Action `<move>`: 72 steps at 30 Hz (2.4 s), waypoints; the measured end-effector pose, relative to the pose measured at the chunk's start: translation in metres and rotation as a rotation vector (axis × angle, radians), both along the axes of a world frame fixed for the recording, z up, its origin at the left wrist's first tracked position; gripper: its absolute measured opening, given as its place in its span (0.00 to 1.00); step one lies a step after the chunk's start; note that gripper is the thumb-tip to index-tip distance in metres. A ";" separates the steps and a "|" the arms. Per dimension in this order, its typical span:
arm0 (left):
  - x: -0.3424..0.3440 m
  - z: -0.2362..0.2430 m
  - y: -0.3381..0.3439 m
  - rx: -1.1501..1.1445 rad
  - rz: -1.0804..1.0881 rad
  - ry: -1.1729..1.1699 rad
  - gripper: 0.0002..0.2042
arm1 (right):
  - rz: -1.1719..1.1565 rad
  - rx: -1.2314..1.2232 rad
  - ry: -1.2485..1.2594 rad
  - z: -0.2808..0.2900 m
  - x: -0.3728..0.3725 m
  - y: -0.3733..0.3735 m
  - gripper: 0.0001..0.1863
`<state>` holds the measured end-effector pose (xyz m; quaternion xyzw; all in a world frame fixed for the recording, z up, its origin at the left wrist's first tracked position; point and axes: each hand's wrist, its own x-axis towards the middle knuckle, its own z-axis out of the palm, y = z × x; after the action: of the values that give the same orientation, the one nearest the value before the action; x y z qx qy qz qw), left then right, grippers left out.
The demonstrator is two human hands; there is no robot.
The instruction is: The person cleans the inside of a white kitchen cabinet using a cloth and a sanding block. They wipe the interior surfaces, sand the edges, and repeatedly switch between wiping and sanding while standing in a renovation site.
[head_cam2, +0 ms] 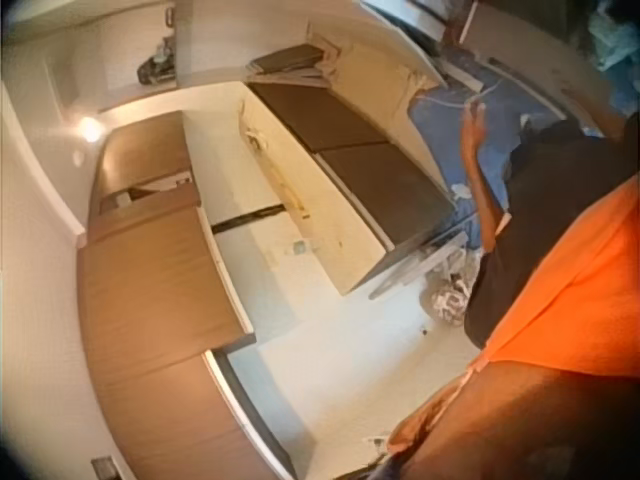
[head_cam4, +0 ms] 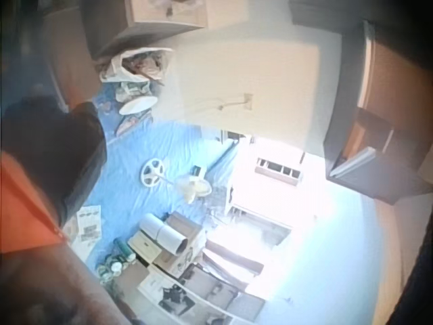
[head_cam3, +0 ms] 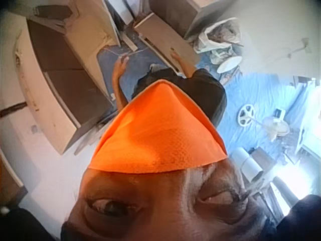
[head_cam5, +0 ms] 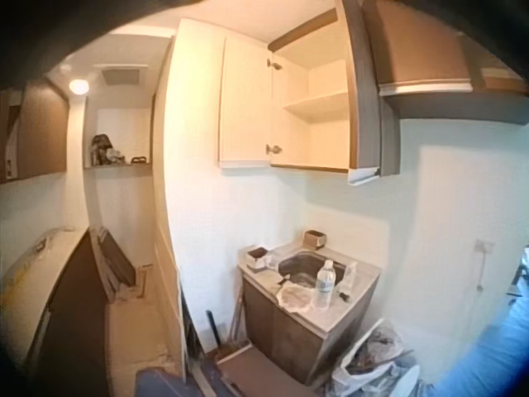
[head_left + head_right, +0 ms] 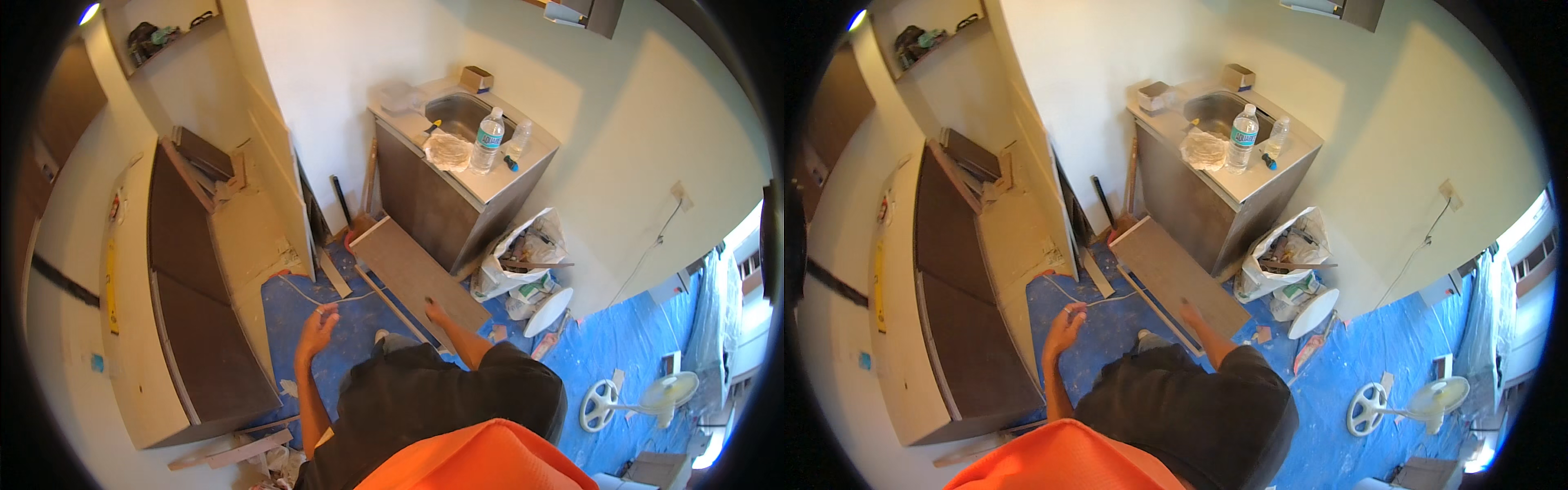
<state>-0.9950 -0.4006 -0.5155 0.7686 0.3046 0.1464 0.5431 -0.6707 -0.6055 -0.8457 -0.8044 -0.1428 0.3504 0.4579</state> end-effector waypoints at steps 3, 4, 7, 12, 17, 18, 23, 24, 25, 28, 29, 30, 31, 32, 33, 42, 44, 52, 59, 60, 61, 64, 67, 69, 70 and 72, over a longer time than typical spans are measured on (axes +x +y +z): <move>0.029 0.007 0.053 -0.082 0.048 -0.111 0.16 | 0.083 0.143 -0.090 0.064 0.045 0.078 0.27; 0.042 0.010 0.075 -0.086 0.039 -0.113 0.16 | 0.122 0.147 -0.173 0.088 0.057 0.096 0.28; 0.071 0.014 0.122 -0.054 0.027 -0.109 0.15 | 0.146 0.245 -0.261 0.159 0.084 0.126 0.29; 0.154 0.048 0.213 0.091 -0.115 -0.147 0.16 | 0.036 0.276 -0.259 0.258 0.107 0.129 0.29; 0.264 0.114 0.268 0.095 -0.294 -0.322 0.16 | -0.161 0.398 -0.558 0.360 0.143 0.124 0.29; 0.289 0.128 0.272 0.131 -0.335 -0.360 0.16 | -0.195 0.375 -0.591 0.386 0.154 0.126 0.29; 0.436 0.205 0.288 0.282 -0.562 -0.449 0.14 | -0.391 0.481 -1.006 0.539 0.234 0.148 0.30; 0.467 0.224 0.292 0.325 -0.610 -0.474 0.13 | -0.427 0.495 -1.107 0.573 0.254 0.155 0.30; 0.500 0.243 0.296 0.368 -0.659 -0.501 0.13 | -0.428 0.531 -1.247 0.607 0.274 0.162 0.29; 0.606 0.307 0.311 0.435 -0.614 -0.776 0.11 | -0.535 0.578 -1.583 0.706 0.340 0.183 0.28; 0.633 0.327 0.317 0.443 -0.578 -0.807 0.10 | -0.571 0.533 -1.663 0.736 0.362 0.189 0.28; 0.662 0.351 0.325 0.458 -0.547 -0.853 0.10 | -0.589 0.505 -1.687 0.764 0.384 0.194 0.27; 0.692 0.376 0.333 0.466 -0.517 -0.897 0.10 | -0.595 0.447 -1.697 0.789 0.406 0.199 0.27; 0.717 0.398 0.344 0.473 -0.503 -0.920 0.09 | -0.677 0.382 -1.673 0.811 0.427 0.203 0.27; 0.736 0.416 0.356 0.471 -0.488 -0.936 0.09 | -0.647 0.239 -1.666 0.829 0.447 0.205 0.27; 0.895 0.548 0.400 0.735 -0.494 -0.800 0.11 | -0.232 -0.214 -1.181 0.873 0.559 0.213 0.29; 0.935 0.562 0.400 0.765 -0.523 -0.745 0.12 | -0.121 -0.471 -1.111 0.867 0.573 0.216 0.37; 1.010 0.521 0.370 0.635 -0.331 -0.566 0.12 | -0.373 -0.794 -1.020 0.852 0.656 0.230 0.37; 1.006 0.520 0.371 0.552 -0.207 -0.625 0.12 | -0.061 -0.666 -1.376 0.832 0.686 0.264 0.32; 1.006 0.522 0.372 0.558 -0.189 -0.646 0.12 | -0.167 -0.687 -1.342 0.831 0.695 0.263 0.31; 1.005 0.524 0.373 0.546 -0.158 -0.616 0.12 | -0.252 -0.733 -1.266 0.831 0.705 0.261 0.31; 1.005 0.523 0.369 0.620 -0.164 -0.684 0.12 | -0.341 -0.719 -1.251 0.835 0.716 0.268 0.30; 1.005 0.522 0.368 0.561 -0.094 -0.702 0.11 | -0.054 -0.457 -1.373 0.838 0.670 0.306 0.29; 1.004 0.523 0.368 0.485 -0.101 -0.680 0.10 | 0.000 -0.581 -1.385 0.837 0.688 0.300 0.28; 1.003 0.525 0.369 0.480 -0.104 -0.699 0.10 | -0.223 -0.540 -1.271 0.837 0.713 0.280 0.30; 1.002 0.528 0.370 0.492 -0.118 -0.684 0.10 | -0.413 -0.630 -1.185 0.844 0.735 0.262 0.32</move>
<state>0.0074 -0.0311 0.0120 0.7986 0.0184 0.4301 0.4206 0.0648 -0.3430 -0.0020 -0.9650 -0.1044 -0.2165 0.1052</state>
